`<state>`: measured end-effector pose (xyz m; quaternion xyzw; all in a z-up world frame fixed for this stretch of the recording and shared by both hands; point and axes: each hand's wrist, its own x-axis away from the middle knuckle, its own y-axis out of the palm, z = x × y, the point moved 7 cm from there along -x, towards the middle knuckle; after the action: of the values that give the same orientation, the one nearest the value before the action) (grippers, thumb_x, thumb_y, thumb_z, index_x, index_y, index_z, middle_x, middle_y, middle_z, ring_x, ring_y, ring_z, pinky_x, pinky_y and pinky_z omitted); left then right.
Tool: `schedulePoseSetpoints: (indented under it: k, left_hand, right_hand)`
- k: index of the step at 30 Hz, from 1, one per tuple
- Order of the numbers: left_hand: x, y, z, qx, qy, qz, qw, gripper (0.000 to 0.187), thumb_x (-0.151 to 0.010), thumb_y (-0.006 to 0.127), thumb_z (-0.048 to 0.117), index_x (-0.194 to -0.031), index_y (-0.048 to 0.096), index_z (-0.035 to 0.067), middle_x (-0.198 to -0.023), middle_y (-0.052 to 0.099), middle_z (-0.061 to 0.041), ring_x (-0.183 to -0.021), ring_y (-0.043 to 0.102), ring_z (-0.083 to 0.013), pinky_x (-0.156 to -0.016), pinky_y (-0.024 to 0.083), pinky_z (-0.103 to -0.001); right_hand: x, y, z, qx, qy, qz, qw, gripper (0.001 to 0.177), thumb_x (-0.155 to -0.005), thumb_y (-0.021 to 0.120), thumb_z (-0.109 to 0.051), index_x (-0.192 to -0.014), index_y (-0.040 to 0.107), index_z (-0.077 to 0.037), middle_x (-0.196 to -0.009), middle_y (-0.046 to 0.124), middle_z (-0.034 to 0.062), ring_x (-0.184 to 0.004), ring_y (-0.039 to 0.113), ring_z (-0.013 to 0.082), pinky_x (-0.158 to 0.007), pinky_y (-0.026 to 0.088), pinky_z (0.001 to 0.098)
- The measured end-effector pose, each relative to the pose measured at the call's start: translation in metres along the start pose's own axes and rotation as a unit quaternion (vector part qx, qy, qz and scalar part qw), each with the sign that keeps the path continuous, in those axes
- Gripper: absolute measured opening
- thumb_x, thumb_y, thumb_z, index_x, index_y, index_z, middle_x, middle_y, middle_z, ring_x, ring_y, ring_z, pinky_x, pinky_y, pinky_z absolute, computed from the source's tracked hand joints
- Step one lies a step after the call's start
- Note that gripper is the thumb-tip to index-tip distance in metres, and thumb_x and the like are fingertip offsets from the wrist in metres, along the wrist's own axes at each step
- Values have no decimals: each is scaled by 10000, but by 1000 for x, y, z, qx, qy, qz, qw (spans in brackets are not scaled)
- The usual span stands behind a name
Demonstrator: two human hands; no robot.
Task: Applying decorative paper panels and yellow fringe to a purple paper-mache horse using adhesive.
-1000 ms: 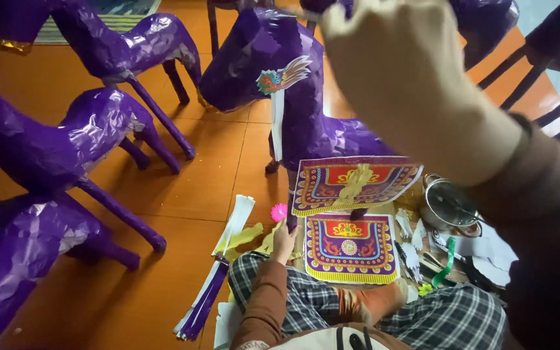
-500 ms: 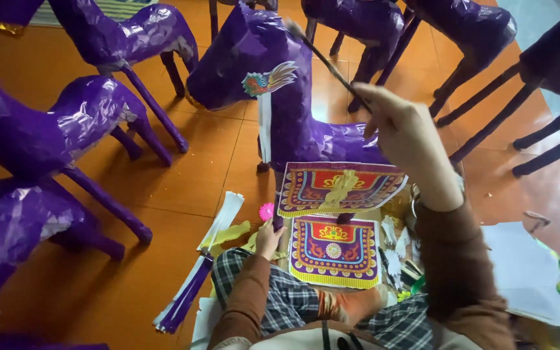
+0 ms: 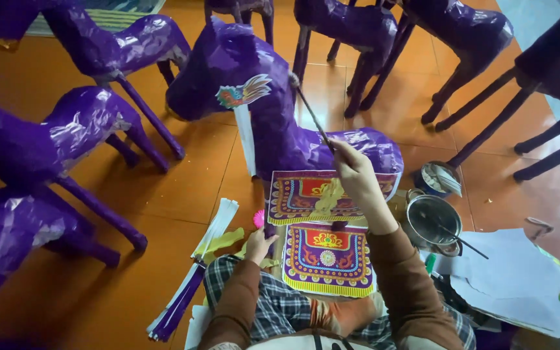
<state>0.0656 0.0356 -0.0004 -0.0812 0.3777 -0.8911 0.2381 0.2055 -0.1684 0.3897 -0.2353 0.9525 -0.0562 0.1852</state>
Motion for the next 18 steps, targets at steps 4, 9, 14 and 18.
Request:
schedulePoseSetpoints:
  k: [4, 9, 14, 18]
  left_hand:
    - [-3, 2, 0, -6, -24, -16, 1000, 479, -741, 788, 491, -957, 679, 78, -780, 725, -161, -829, 722, -365, -716, 575, -481]
    - [-5, -2, 1, 11, -24, -14, 1000, 459, -739, 787, 493, -915, 685, 81, -770, 724, -150, -830, 721, -356, -706, 565, -470]
    - [-7, 2, -4, 2, -35, -33, 999, 440, -722, 787, 517, -885, 682, 122, -745, 724, -128, -832, 724, -335, -726, 574, -455]
    - [-4, -2, 5, -5, -42, -44, 998, 416, -753, 779, 470, -911, 674, 101, -784, 726, -149, -851, 718, -354, -737, 571, -466]
  right_hand:
    - [0, 2, -65, 32, -75, 34, 996, 448, -973, 426, 69, -1340, 616, -107, -1023, 665, 171, -817, 549, 188, -779, 495, 415]
    - [10, 29, -55, 28, -96, 23, 995, 549, -957, 429, 125, -1355, 625, -198, -1059, 722, 108, -695, 593, 167, -703, 514, 377]
    - [29, 17, 20, -12, 4, 61, 998, 522, -933, 436, 100, -1326, 631, -182, -1002, 712, 125, -779, 568, 172, -736, 506, 372]
    - [10, 24, -43, 11, -125, 24, 992, 465, -970, 429, 78, -1361, 593, -112, -1295, 650, 160, -1209, 605, 324, -1012, 472, 445]
